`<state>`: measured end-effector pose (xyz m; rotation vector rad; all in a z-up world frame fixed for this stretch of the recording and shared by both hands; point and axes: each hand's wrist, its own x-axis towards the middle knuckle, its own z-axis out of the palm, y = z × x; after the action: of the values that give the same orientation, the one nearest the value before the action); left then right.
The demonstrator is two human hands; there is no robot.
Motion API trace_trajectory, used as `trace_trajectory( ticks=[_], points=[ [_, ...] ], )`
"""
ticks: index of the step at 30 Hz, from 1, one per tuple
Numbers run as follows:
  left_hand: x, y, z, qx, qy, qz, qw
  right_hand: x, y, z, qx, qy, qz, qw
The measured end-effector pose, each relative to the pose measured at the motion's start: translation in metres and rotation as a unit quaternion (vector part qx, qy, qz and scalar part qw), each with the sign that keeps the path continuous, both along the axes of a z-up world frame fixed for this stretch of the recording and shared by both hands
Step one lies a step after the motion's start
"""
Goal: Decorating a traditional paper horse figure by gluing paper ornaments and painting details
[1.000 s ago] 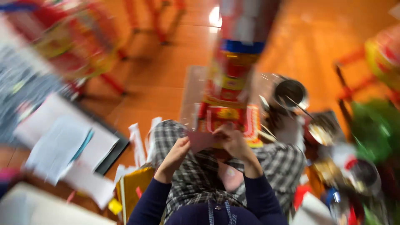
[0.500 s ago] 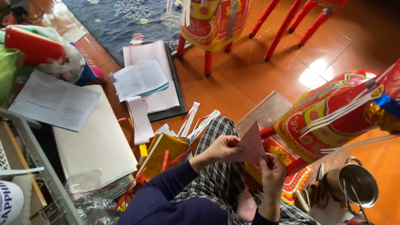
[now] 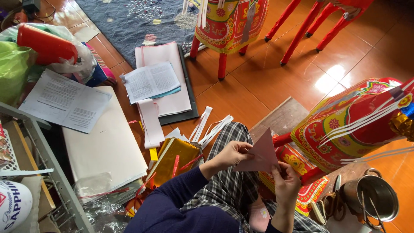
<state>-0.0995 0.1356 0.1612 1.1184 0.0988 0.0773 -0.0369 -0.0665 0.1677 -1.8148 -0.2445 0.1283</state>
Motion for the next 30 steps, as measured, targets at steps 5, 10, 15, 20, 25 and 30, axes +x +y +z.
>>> trace_trajectory(
  ticks=[5,10,15,20,25,30],
  points=[
    [-0.001,0.004,-0.003,0.006,-0.020,-0.041,0.999,-0.002,0.000,0.003,-0.019,-0.029,0.002,0.999],
    [-0.004,0.008,0.003,0.029,0.005,-0.078,0.997,-0.003,0.000,0.004,-0.031,-0.029,0.000,0.999],
    [-0.004,0.004,0.006,0.041,-0.025,-0.054,0.997,-0.002,-0.001,0.001,-0.055,-0.033,0.014,0.998],
    [-0.002,0.004,0.009,0.066,0.023,-0.021,0.997,-0.009,0.002,0.017,-0.066,0.006,0.012,0.998],
    [-0.002,0.013,0.012,0.061,0.039,-0.011,0.997,-0.012,0.002,0.029,-0.034,0.013,0.000,0.999],
    [-0.006,0.022,0.021,0.065,0.058,0.003,0.996,-0.003,-0.006,0.012,0.050,0.008,-0.007,0.999]
  ],
)
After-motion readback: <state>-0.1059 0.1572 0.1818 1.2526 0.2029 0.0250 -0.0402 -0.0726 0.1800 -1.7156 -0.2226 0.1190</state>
